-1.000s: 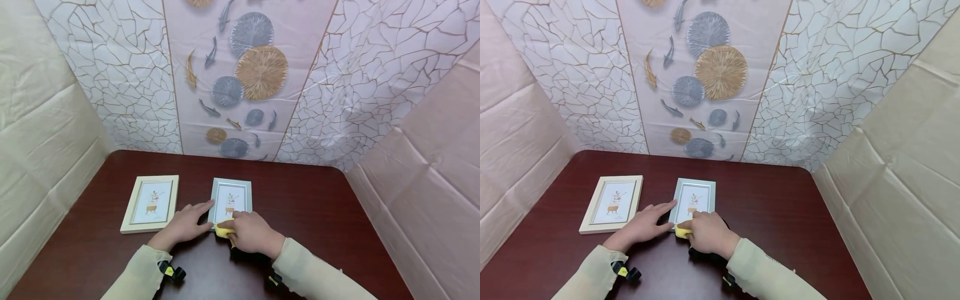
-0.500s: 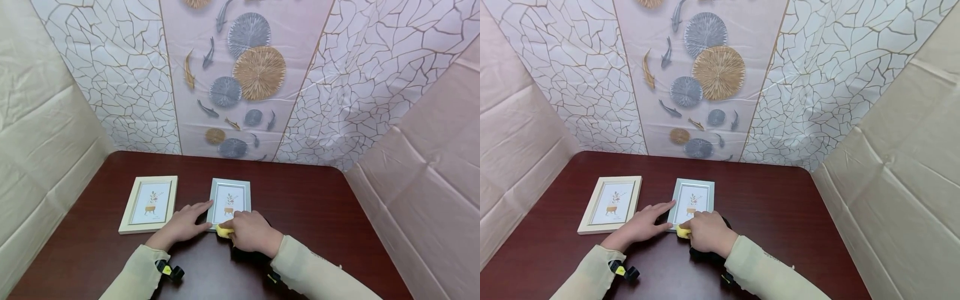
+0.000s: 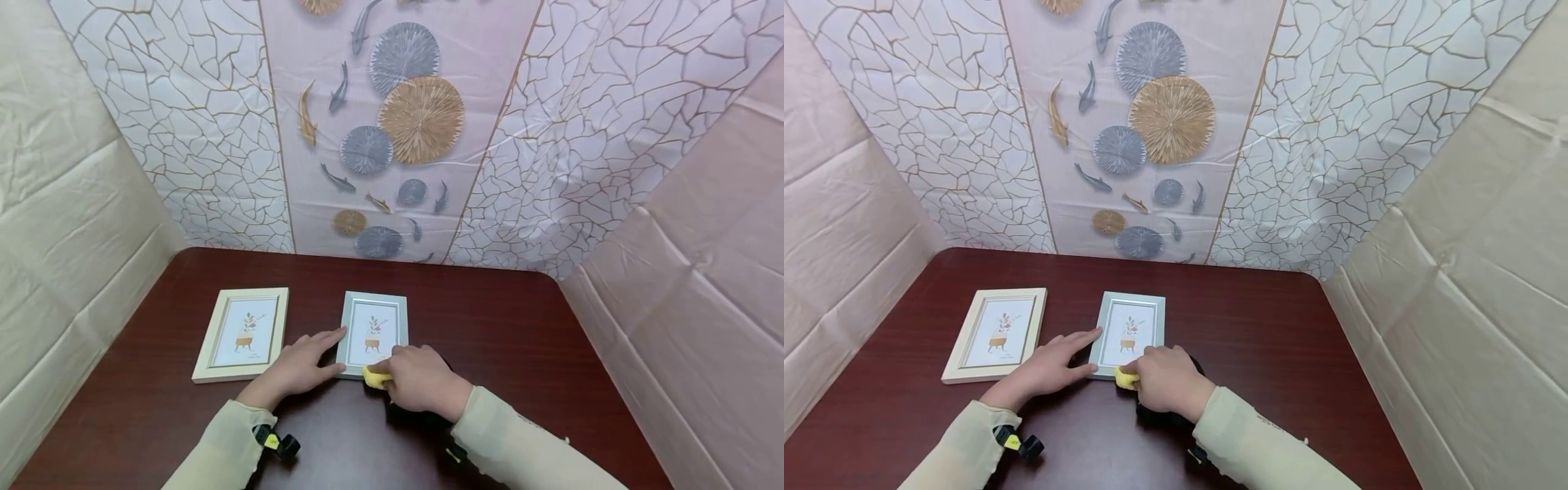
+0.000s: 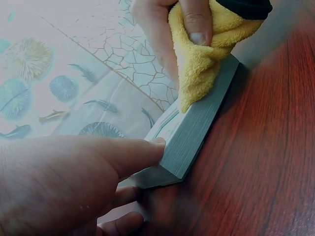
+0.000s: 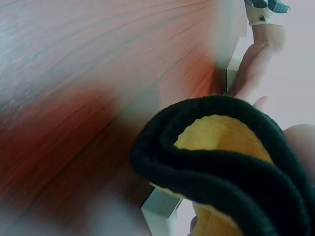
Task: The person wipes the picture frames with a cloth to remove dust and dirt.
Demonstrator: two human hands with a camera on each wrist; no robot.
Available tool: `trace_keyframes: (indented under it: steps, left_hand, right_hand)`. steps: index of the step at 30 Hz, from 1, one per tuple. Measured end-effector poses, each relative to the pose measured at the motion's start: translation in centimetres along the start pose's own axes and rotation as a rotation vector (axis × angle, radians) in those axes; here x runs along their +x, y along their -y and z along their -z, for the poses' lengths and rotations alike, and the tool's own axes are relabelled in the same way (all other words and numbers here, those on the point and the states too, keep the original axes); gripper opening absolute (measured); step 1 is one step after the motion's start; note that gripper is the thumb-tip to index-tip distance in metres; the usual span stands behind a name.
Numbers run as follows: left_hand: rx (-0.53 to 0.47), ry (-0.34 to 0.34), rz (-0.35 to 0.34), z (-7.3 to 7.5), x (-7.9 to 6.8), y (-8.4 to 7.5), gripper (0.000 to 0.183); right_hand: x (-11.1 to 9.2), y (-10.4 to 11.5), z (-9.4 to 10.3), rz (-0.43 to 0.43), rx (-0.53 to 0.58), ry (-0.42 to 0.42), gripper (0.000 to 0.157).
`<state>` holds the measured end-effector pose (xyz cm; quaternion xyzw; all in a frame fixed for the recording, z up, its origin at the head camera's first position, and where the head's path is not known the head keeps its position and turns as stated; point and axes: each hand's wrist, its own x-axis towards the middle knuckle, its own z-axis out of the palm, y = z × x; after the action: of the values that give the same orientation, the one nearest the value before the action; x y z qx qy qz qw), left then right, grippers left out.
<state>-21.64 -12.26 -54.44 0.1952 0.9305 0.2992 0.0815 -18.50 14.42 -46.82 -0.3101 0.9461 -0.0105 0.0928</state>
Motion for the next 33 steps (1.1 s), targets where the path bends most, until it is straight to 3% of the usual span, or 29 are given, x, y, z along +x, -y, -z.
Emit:
trace_keyframes:
  steps: [12,18,26,33]
  left_hand:
    - [0.001,0.006,0.031,1.1,-0.8,-0.6,0.073]
    - [-0.007,0.000,0.008,0.6,-0.6,-0.8,0.072]
    - [-0.033,-0.020,-0.041,-0.1,-0.3,-0.7,0.071]
    - [-0.029,-0.014,-0.017,0.5,-0.4,-0.5,0.072]
  right_hand:
    - [-0.8,-0.8,0.3,0.006,-0.013,-0.017,0.039]
    - [-1.6,-1.9,0.2,-0.006,0.027,0.011,0.039]
    - [-3.7,-3.3,0.3,0.001,-0.061,-0.041,0.040]
    - [-3.6,-3.7,0.6,0.023,-0.116,-0.056,0.039]
